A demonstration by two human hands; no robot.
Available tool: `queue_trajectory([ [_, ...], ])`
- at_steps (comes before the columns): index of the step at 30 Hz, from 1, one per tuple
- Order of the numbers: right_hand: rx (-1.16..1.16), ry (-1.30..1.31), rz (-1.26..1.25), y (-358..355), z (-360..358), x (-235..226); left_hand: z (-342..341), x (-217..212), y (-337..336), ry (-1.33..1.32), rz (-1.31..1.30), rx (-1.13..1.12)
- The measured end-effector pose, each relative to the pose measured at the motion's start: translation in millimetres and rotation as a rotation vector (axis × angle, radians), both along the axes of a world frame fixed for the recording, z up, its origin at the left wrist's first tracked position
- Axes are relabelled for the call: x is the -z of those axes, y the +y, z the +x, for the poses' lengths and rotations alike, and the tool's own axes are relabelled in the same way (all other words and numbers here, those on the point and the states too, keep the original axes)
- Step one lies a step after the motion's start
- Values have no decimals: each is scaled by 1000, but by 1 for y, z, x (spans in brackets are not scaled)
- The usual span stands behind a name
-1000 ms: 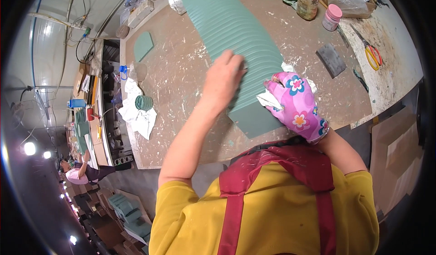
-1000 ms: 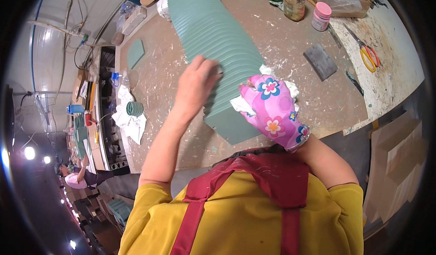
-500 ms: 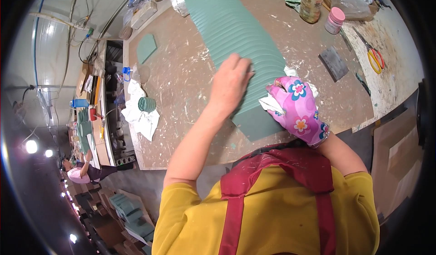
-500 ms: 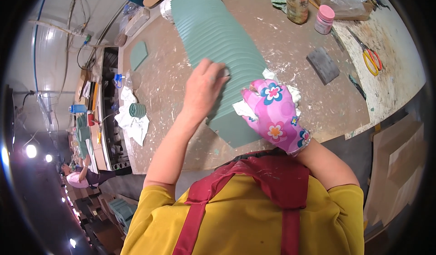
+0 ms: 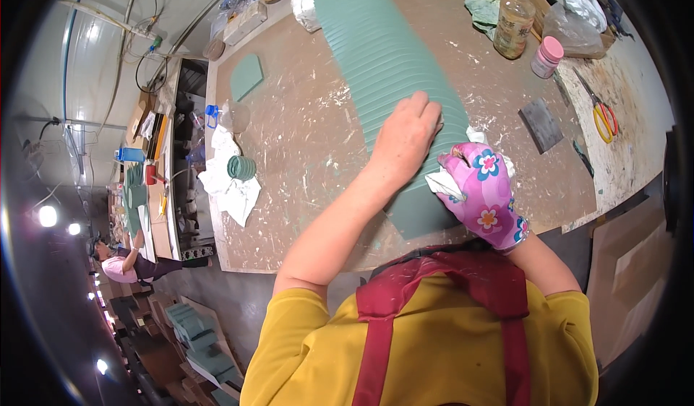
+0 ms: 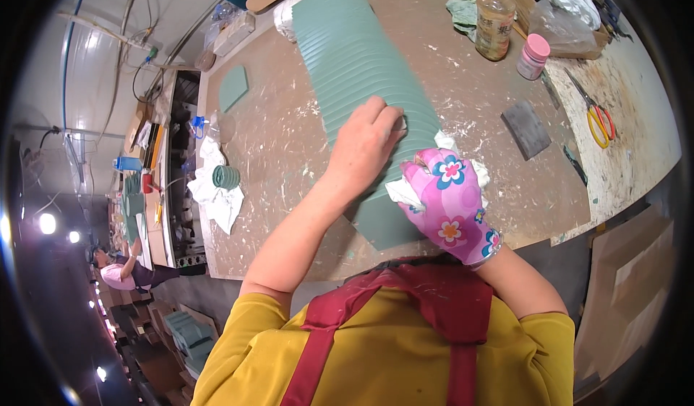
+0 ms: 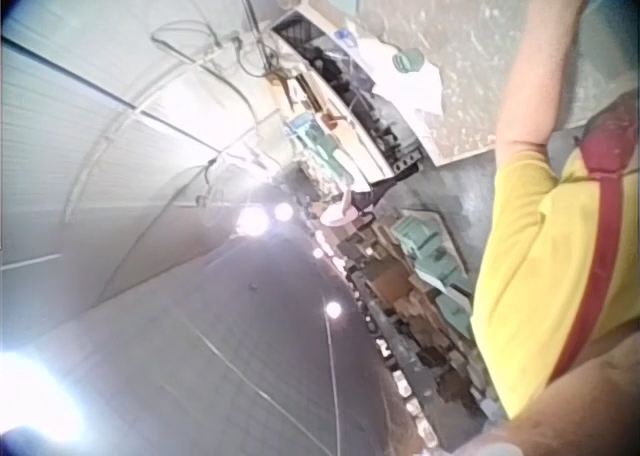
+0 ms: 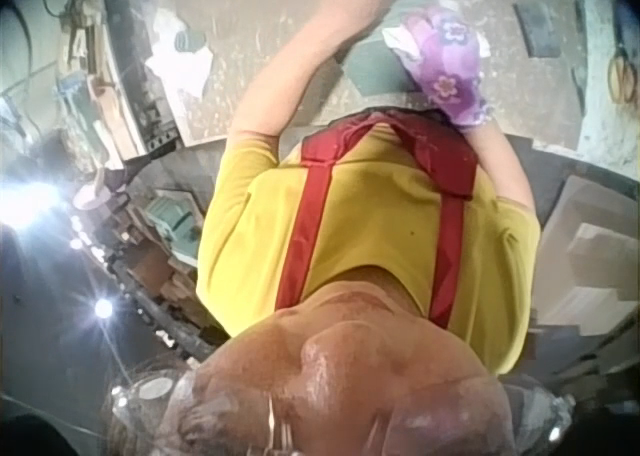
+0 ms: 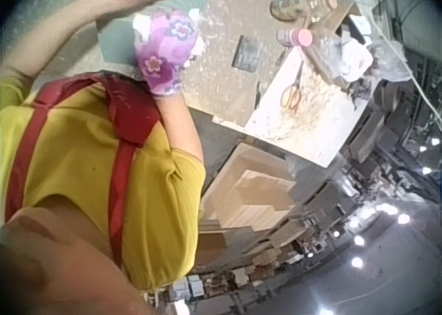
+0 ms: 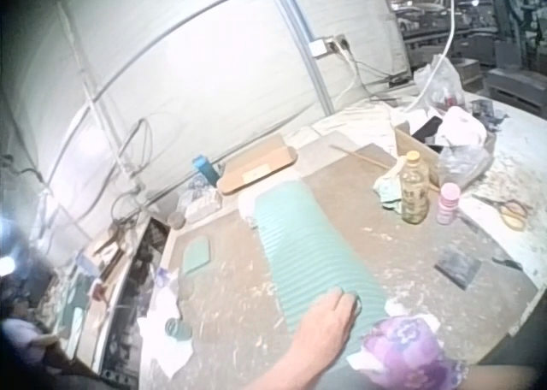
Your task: The person wipes a stack of green foam blocks with a cloth, applies a small amount of substance from a container, and continues wiping the sides and edges of the blocks.
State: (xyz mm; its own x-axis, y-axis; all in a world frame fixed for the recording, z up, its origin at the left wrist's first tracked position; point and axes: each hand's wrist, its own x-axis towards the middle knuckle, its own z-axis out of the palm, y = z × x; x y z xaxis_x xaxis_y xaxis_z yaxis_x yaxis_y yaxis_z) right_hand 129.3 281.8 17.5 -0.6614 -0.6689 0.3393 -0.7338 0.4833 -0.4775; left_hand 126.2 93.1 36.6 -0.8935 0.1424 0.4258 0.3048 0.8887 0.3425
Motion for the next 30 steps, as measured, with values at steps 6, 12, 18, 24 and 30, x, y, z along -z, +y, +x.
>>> queue_trajectory([
  [6,2,-18,-20,4,-2,1,28,-40,-51,-371,-49,-98],
  [12,-15,-48,-64,3,-4,0,37,-50,-98,-180,223,-421],
  [18,-51,-52,-73,5,-7,0,19,-29,-92,-203,447,-433],
  [24,-55,-67,-45,6,-8,0,-11,-21,-76,-45,218,-285],
  [30,-67,-100,-70,7,-9,4,-33,-3,-66,-86,114,-179],
])
